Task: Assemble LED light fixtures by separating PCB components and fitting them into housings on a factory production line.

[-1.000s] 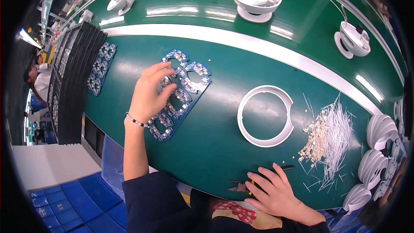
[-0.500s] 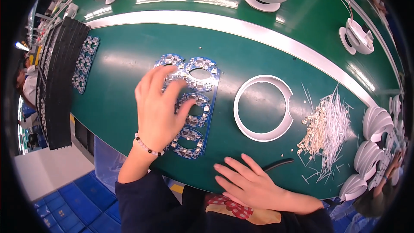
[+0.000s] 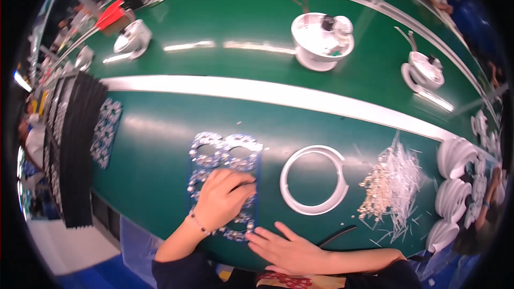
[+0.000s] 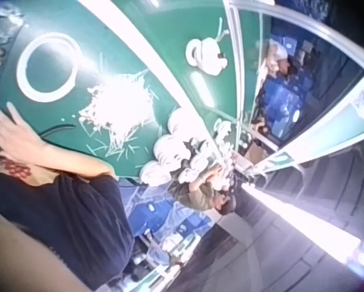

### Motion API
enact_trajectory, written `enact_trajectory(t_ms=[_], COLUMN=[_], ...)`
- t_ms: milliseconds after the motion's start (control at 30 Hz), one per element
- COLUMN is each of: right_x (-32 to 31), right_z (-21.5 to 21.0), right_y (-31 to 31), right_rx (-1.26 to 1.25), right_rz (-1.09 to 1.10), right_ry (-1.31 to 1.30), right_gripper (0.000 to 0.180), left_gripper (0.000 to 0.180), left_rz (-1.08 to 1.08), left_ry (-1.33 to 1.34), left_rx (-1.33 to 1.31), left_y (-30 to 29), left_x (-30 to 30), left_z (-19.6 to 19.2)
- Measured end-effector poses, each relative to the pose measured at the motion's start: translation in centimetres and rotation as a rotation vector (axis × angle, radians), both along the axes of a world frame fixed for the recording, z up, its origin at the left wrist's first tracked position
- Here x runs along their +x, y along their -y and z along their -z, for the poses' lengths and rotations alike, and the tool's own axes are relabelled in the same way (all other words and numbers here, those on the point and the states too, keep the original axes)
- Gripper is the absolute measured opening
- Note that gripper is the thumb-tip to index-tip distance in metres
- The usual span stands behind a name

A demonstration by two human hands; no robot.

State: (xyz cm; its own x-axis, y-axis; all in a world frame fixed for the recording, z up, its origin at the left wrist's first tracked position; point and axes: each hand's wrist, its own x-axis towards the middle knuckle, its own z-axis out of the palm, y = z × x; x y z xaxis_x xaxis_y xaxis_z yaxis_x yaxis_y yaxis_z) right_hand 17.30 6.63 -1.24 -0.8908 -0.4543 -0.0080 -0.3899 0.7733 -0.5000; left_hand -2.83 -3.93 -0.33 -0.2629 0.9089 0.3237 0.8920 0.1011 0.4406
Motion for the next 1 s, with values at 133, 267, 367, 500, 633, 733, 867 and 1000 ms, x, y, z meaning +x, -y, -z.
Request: enact_trajectory(t_ms=[133, 267, 367, 500, 633, 733, 867, 1000], right_x=[0.2, 0.2, 0.1, 0.0, 0.8, 0.4, -0.8, -0.6], right_z=[0.8, 0.5, 0.3, 0.9, 0.7, 0.8, 0.1, 0.2], right_y=[0.4, -0.1, -0.2, 0.3, 0.9, 0.4, -0.1, -0.2], right_rx=[-0.053, -0.028, -0.030, -0.127, -0.256, -0.244, -0.065, -0.070], right_rz=[0.033, 0.015, -0.005, 0.028, 0.087, 0.081, 0.012, 0.006], right_ry=[-0.053, -0.022, -0.001, 0.019, 0.120, 0.065, -0.018, -0.007], right_gripper=[0.066, 0.062, 0.063, 0.064, 0.049, 0.042, 0.054, 0.053], left_gripper=[0.014, 0.007, 0.006, 0.015, 0.028, 0.028, 0.021, 0.016], left_rz=[-0.013, -0.116, -0.104, 0.155, 0.422, 0.381, 0.086, 0.027], left_ry=[-0.104, 0.058, 0.066, 0.082, 0.310, 0.282, 0.230, 0.334], left_rx=[0.020, 0.075, 0.084, 0.125, 0.259, 0.260, 0.132, -0.096], left_y=[0.0, -0.6, -0.6, -2.7, -6.4, -6.7, -3.5, 0.2], left_x=[0.3, 0.8, 1.0, 2.4, 5.7, 6.5, 1.3, -4.3], left_z=[0.1, 0.0, -0.3, -2.4, -2.9, -2.5, -3.3, -3.2])
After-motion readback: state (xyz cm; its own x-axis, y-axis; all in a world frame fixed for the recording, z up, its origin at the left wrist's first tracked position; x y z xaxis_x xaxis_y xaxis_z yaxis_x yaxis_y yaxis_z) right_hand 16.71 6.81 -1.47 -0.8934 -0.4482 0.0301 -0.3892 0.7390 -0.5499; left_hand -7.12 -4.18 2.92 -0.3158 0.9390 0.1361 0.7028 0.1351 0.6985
